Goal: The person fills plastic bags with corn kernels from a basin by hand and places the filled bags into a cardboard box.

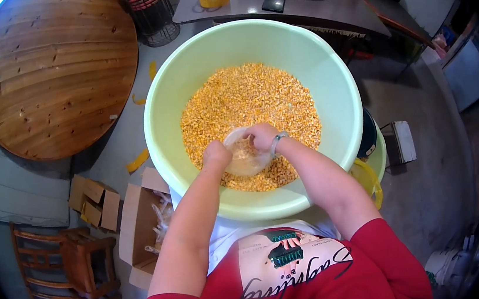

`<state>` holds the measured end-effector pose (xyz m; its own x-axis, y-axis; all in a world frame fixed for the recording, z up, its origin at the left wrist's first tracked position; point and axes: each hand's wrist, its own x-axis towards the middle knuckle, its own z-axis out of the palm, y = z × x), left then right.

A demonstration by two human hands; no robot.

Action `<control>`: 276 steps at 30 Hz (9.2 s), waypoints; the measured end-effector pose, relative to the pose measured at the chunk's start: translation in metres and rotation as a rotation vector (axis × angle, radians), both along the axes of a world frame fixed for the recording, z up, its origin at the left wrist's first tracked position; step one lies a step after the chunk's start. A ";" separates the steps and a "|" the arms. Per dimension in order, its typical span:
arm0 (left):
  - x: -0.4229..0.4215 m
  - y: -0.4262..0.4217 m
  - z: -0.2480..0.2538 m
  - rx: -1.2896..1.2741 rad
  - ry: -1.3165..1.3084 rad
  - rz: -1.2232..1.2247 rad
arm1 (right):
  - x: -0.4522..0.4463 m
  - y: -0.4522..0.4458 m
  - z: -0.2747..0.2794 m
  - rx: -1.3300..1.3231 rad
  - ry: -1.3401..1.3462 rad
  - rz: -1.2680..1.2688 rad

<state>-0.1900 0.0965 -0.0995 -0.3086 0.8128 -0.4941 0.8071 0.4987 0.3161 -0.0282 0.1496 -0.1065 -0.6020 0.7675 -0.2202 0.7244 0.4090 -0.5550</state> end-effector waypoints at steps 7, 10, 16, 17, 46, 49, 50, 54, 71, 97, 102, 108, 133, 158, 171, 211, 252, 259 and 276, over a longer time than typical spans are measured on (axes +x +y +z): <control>0.002 0.002 0.001 -0.019 -0.064 0.063 | 0.029 0.029 -0.023 0.220 0.296 -0.710; -0.002 0.006 -0.008 -0.024 -0.086 0.057 | 0.041 0.020 -0.034 0.229 0.063 -0.680; -0.010 0.000 -0.004 -0.018 -0.085 0.012 | 0.030 -0.014 -0.035 0.255 -0.259 -0.382; -0.010 0.000 -0.004 -0.025 -0.086 0.023 | 0.027 -0.016 -0.037 0.259 -0.276 -0.372; -0.010 -0.002 0.004 -0.109 -0.083 0.018 | -0.029 -0.017 0.009 -0.770 0.339 -0.546; -0.013 0.003 -0.005 -0.124 -0.089 -0.023 | -0.039 -0.016 -0.040 -0.604 0.281 -0.590; -0.015 0.005 -0.014 -0.113 -0.091 -0.035 | -0.041 -0.014 -0.052 -0.543 0.272 -0.605; -0.016 0.007 -0.020 -0.118 -0.069 -0.091 | -0.043 -0.020 -0.034 -0.818 0.413 -0.741; -0.010 -0.002 0.010 -0.065 0.012 -0.032 | -0.013 0.014 -0.007 -0.409 0.676 -0.638; -0.012 -0.011 0.000 -0.042 -0.003 -0.175 | 0.006 -0.035 -0.055 -0.068 -0.301 -0.474; -0.013 -0.004 -0.009 -0.049 -0.033 -0.158 | 0.014 0.008 -0.081 -0.190 -0.284 -0.349; -0.010 0.003 0.003 -0.029 -0.052 0.006 | 0.009 0.019 -0.014 -0.436 0.237 -0.462; -0.019 0.004 -0.012 -0.057 0.022 -0.074 | -0.042 -0.054 -0.009 -0.167 -0.360 0.445; -0.005 -0.001 0.024 -0.009 0.058 -0.194 | 0.002 -0.006 -0.032 0.329 -0.275 -0.045; -0.007 -0.003 0.021 0.010 0.036 -0.151 | 0.009 0.009 -0.048 0.051 -0.163 -0.336; -0.013 0.010 0.013 0.046 -0.131 -0.019 | 0.076 0.028 0.015 -0.079 -0.652 -0.025; -0.010 0.007 0.005 0.113 -0.141 -0.083 | -0.048 -0.008 -0.014 -0.413 -0.024 -0.218; -0.008 0.007 0.004 0.127 -0.105 -0.101 | -0.054 -0.018 -0.060 -0.143 -0.015 -0.326; -0.007 0.001 0.016 0.127 -0.032 -0.082 | 0.032 0.039 -0.010 -0.047 0.129 -0.509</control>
